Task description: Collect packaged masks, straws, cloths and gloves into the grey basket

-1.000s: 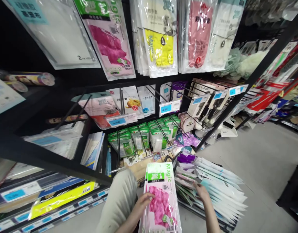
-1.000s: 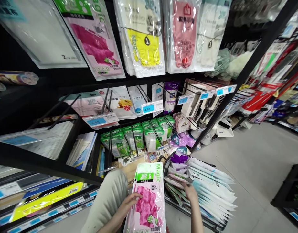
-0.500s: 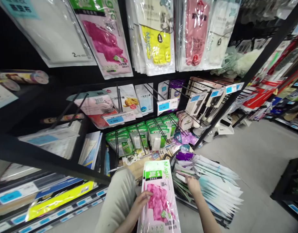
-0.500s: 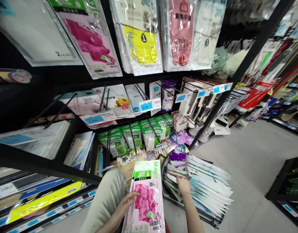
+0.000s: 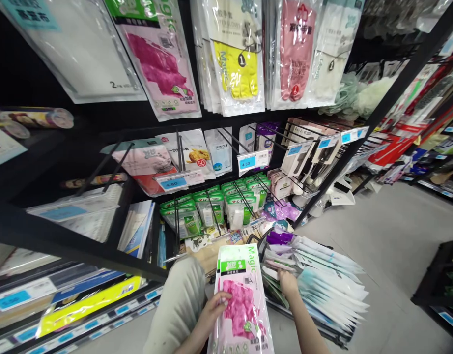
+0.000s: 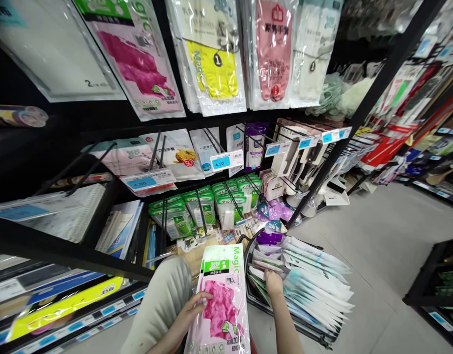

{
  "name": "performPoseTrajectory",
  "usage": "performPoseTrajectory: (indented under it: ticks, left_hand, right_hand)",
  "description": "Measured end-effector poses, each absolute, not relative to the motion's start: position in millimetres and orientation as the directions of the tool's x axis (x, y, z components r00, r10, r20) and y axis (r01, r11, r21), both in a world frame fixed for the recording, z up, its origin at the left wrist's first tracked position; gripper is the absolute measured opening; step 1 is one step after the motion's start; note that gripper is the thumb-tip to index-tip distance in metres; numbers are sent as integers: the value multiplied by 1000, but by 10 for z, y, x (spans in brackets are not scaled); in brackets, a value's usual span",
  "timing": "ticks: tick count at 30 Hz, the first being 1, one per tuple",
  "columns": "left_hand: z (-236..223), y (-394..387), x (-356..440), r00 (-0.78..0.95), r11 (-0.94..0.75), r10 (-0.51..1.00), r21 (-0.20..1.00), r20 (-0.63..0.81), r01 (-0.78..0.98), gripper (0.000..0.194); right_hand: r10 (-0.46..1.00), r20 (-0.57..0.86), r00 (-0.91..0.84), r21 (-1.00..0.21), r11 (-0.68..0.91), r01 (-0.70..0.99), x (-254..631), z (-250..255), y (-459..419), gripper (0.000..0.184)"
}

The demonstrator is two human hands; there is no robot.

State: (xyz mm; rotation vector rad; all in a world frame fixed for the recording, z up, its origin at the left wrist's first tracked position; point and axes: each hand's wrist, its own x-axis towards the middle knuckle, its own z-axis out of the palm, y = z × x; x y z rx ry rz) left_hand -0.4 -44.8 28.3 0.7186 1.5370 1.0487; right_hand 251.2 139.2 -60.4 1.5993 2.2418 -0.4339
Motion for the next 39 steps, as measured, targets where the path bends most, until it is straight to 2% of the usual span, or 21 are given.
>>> performPoseTrajectory:
  ticks: [3,7,8,10,12,13,17,20,22,24,26,27,29,30,32,34,36,39]
  left_hand:
    - [309,-459,-7,-225,417,874,903,-430,-105,27]
    - [326,-491,13,-242,359,886,915,-396,-181,48]
    - [319,-498,20,-252,356,883,915,-396,-192,51]
    - [292,-509,35,-272,352,876,914,-397,-202,55]
    - [259,-515,47,-283,348,875,917,-393,-196,59]
    - [245,-516,52,-287,345,877,920,-386,-186,61]
    - [240,-517,62,-313,333,883,936,-351,-109,60]
    - [271,-518,66,-343,343,874,937,-343,-63,50]
    - [283,-517,67,-363,359,862,932,-353,-52,42]
    - [285,-515,67,-367,371,855,927,-366,-58,32]
    - [288,-512,66,-359,376,855,924,-374,-68,26]
    - [294,-511,66,-353,380,855,922,-381,-75,27]
    - [320,-508,72,-341,393,852,915,-398,-87,34]
    - [340,-506,78,-343,402,846,911,-408,-94,39]
    - [386,-502,98,-362,409,830,905,-423,-120,49]
    - [430,-499,129,-363,409,814,891,-454,-197,57]
    - [456,-500,163,-315,383,815,859,-487,-339,65]
    - [446,-509,195,-294,305,830,827,-474,-473,65]
  right_hand:
    - [865,-414,-284,-75,279,957,2566,-468,1442,27]
    - [928,-285,-239,-109,216,970,2693,-143,1268,27]
    - [945,-243,-217,-152,184,971,2701,-54,1156,30]
    - [966,-183,-183,-356,108,928,2662,103,866,35]
    - [963,-196,-184,-626,21,779,2555,209,534,37]
    - [955,-236,-180,-699,-38,714,2489,237,375,38]
    - [910,-389,-146,-785,-244,569,2275,196,-49,37]
    - [871,-430,-239,-880,-344,328,2223,130,-127,39]
    - [852,-432,-294,-901,-393,186,2230,168,-115,42]
    - [854,-433,-290,-901,-405,152,2258,314,-85,44]
    - [872,-414,-261,-908,-374,189,2287,559,-59,42]
    - [885,-395,-245,-909,-340,239,2292,703,-54,40]
    - [909,-349,-226,-867,-222,447,2252,993,-68,31]
    - [919,-328,-220,-796,-144,587,2195,1118,-89,26]
    - [926,-307,-219,-553,14,833,1995,1290,-160,21]
    - [922,-295,-251,-336,146,930,1703,1337,-253,26]
    - [901,-294,-319,-261,245,934,1386,1279,-348,29]
    - [859,-336,-386,-256,311,915,1048,1117,-470,30]
